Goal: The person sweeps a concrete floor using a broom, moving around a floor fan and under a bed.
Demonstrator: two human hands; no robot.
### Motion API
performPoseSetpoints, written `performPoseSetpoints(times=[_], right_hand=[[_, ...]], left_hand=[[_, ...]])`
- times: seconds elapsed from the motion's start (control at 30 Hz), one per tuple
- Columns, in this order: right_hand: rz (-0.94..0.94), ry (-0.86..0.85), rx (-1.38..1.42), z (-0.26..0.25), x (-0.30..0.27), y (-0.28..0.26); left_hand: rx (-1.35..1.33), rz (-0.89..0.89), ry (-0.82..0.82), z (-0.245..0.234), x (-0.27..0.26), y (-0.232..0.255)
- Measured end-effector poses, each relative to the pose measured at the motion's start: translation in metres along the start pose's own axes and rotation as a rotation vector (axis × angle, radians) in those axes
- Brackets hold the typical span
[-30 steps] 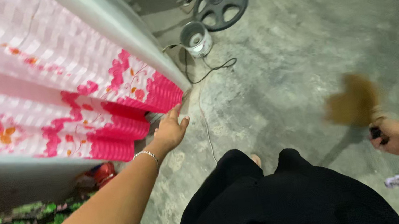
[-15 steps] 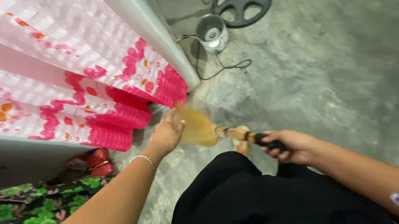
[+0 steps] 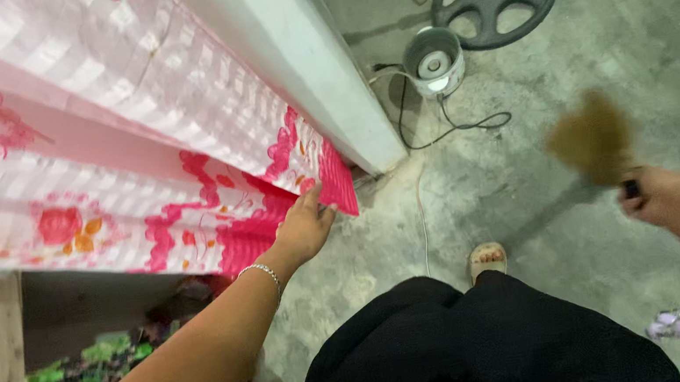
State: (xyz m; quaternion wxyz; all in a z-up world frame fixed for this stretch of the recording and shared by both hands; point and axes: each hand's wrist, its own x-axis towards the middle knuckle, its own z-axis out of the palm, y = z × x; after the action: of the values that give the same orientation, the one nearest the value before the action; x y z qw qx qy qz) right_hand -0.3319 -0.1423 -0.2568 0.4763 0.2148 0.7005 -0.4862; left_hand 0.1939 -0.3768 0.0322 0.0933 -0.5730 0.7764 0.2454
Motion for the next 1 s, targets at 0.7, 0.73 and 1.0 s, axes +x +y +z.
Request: performPoseSetpoints(times=[0.7, 0.73, 1.0], right_hand=[[0.066, -0.279, -0.166, 0.127, -0.015, -0.009], [0.066, -0.321, -0.071, 0.114, 0.003, -0.023], [-0.034, -0.032, 0.131, 0.116, -0.034, -0.08]], left_hand=[[0.006, 0.312, 0.092, -0.002, 0.094, 0.029], [0.0, 0.321, 0.094, -0.004, 0.092, 0.026], [-0.043, 0.176, 0.005, 0.006, 0.072, 0.006]])
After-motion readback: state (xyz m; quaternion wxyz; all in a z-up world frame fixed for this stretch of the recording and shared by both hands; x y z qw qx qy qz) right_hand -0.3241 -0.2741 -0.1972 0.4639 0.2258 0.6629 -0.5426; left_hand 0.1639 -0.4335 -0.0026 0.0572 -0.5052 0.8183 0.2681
